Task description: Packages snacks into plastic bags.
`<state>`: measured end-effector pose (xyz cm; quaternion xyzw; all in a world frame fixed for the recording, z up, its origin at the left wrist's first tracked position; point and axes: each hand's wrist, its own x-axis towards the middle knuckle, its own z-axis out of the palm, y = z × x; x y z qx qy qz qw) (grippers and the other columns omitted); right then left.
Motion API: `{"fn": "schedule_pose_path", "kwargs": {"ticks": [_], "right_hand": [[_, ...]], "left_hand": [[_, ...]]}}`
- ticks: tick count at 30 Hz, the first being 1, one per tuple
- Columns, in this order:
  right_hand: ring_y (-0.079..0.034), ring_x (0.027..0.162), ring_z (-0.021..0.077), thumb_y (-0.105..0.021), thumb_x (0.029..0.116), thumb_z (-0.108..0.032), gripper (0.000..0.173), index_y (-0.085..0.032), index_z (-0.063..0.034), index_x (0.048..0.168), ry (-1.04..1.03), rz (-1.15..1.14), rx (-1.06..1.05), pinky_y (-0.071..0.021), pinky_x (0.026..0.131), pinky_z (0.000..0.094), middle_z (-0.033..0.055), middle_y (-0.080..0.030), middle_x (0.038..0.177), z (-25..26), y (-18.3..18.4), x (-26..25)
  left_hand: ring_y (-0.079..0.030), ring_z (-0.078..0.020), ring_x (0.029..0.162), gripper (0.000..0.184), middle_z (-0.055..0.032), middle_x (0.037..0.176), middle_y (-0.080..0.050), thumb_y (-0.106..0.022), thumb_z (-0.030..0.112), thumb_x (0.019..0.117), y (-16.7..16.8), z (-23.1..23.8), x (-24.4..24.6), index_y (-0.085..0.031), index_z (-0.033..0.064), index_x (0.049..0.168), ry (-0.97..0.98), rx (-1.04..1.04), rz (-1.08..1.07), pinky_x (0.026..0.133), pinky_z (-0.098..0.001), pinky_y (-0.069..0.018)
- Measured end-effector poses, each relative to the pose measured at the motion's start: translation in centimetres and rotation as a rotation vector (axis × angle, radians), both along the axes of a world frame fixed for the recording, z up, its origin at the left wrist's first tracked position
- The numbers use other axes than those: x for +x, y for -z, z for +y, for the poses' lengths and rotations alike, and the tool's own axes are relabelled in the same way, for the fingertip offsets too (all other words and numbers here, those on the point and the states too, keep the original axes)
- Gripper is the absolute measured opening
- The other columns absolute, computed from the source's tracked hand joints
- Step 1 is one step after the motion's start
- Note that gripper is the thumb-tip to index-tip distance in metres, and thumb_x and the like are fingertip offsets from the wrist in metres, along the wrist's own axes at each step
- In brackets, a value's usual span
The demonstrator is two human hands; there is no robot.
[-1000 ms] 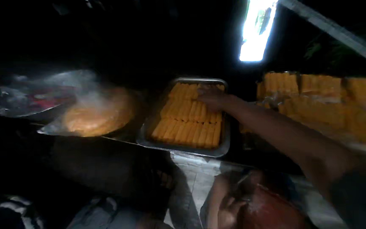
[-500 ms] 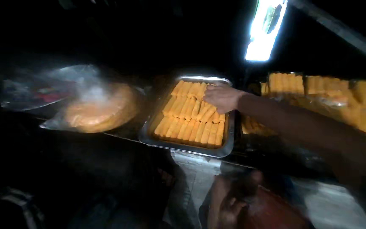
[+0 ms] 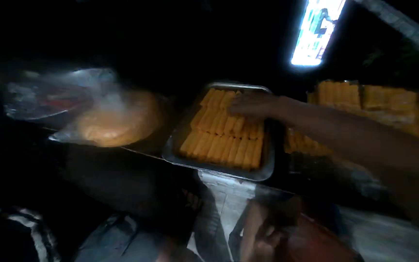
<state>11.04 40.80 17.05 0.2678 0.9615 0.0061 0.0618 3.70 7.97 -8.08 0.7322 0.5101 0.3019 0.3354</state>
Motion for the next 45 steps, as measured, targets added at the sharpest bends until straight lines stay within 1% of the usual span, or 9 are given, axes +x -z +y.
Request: {"fn": "schedule_pose_path", "kwargs": {"ticks": [6, 10, 13, 21, 26, 29, 33, 41, 45], "right_hand": [[-0.051, 0.132, 0.0413, -0.074, 0.0819, 0.009, 0.056, -0.062, -0.0070, 0.134, -0.049, 0.011, -0.017, -0.0398, 0.111, 0.0578, 0.0189, -0.060, 0.135, 1.1, 0.0, -4.0], [-0.051, 0.135, 0.0397, -0.076, 0.0817, 0.005, 0.063, -0.058, -0.0092, 0.141, -0.025, -0.014, -0.043, -0.0406, 0.110, 0.0592, 0.0175, -0.058, 0.141, 1.5, 0.7, -4.5], [-0.048, 0.137, 0.0383, -0.079, 0.0787, 0.003, 0.072, -0.054, -0.0113, 0.144, 0.004, -0.028, -0.051, -0.0393, 0.111, 0.0596, 0.0145, -0.055, 0.145, 1.9, 1.5, -4.5], [-0.044, 0.140, 0.0375, -0.081, 0.0780, 0.000, 0.069, -0.057, -0.0092, 0.141, 0.021, -0.035, -0.044, -0.0346, 0.114, 0.0593, 0.0128, -0.055, 0.147, 2.4, 1.7, -4.8], [-0.042, 0.141, 0.0393, -0.083, 0.0780, -0.004, 0.065, -0.059, -0.0071, 0.139, 0.013, -0.047, -0.033, -0.0353, 0.113, 0.0603, 0.0156, -0.054, 0.145, 2.2, 1.2, -4.8], [-0.040, 0.142, 0.0396, -0.084, 0.0746, -0.002, 0.071, -0.058, -0.0090, 0.140, 0.006, -0.018, -0.030, -0.0346, 0.113, 0.0619, 0.0149, -0.052, 0.148, 2.2, 1.4, -4.6], [-0.048, 0.136, 0.0386, -0.084, 0.0743, -0.002, 0.078, -0.053, -0.0098, 0.146, 0.009, -0.019, -0.016, -0.0326, 0.116, 0.0586, 0.0162, -0.059, 0.139, 2.1, 1.4, -4.4], [-0.043, 0.140, 0.0368, -0.085, 0.0743, -0.006, 0.060, -0.065, -0.0078, 0.130, -0.021, -0.059, -0.007, -0.0308, 0.115, 0.0593, 0.0133, -0.059, 0.140, 2.6, 1.3, -4.4], [-0.052, 0.132, 0.0369, -0.085, 0.0714, -0.002, 0.076, -0.057, -0.0090, 0.141, -0.012, -0.010, -0.018, -0.0361, 0.115, 0.0550, 0.0160, -0.062, 0.133, 2.1, 1.5, -3.8]], "left_hand": [[-0.069, -0.0259, 0.115, 0.018, -0.0092, 0.117, -0.075, -0.070, 0.013, 0.0929, 2.0, -0.2, -0.1, -0.080, 0.0112, 0.108, -0.034, 0.064, -0.001, 0.103, -0.0407, -0.0534], [-0.062, -0.0259, 0.125, 0.022, -0.0113, 0.125, -0.071, -0.066, 0.008, 0.0958, -3.1, 1.1, 0.2, -0.077, 0.0049, 0.114, 0.007, -0.325, 0.079, 0.112, -0.0418, -0.0438], [-0.070, -0.0254, 0.113, 0.020, -0.0100, 0.117, -0.075, -0.065, 0.015, 0.0962, 1.8, 0.1, -0.2, -0.079, 0.0090, 0.109, -0.010, -0.008, -0.014, 0.103, -0.0410, -0.0534], [-0.063, -0.0180, 0.123, 0.034, -0.0050, 0.128, -0.070, -0.066, 0.033, 0.0966, 12.9, 2.7, -2.4, -0.073, 0.0130, 0.123, 0.067, -0.060, -0.038, 0.110, -0.0388, -0.0481], [-0.064, -0.0149, 0.121, 0.028, -0.0039, 0.126, -0.070, -0.068, 0.026, 0.0963, 4.0, 2.8, -0.8, -0.075, 0.0126, 0.120, 0.000, -0.224, 0.046, 0.108, -0.0352, -0.0489], [-0.065, -0.0183, 0.119, 0.031, -0.0057, 0.124, -0.071, -0.063, 0.032, 0.0982, 7.4, 2.9, -1.2, -0.073, 0.0136, 0.121, 0.018, -0.032, 0.047, 0.105, -0.0371, -0.0507], [-0.067, -0.0181, 0.117, 0.025, -0.0086, 0.120, -0.073, -0.068, 0.019, 0.0959, 2.8, 1.2, -0.6, -0.076, 0.0062, 0.116, -0.035, -0.113, -0.048, 0.104, -0.0355, -0.0514], [-0.066, -0.0185, 0.118, 0.029, -0.0085, 0.123, -0.072, -0.070, 0.023, 0.0938, 2.8, 2.5, -0.8, -0.075, 0.0078, 0.118, -0.022, -0.107, 0.033, 0.106, -0.0367, -0.0506], [-0.068, -0.0209, 0.115, 0.025, -0.0093, 0.121, -0.073, -0.067, 0.021, 0.0962, 2.3, 1.6, -0.8, -0.077, 0.0090, 0.116, 0.014, -0.066, 0.070, 0.104, -0.0380, -0.0522]]}}
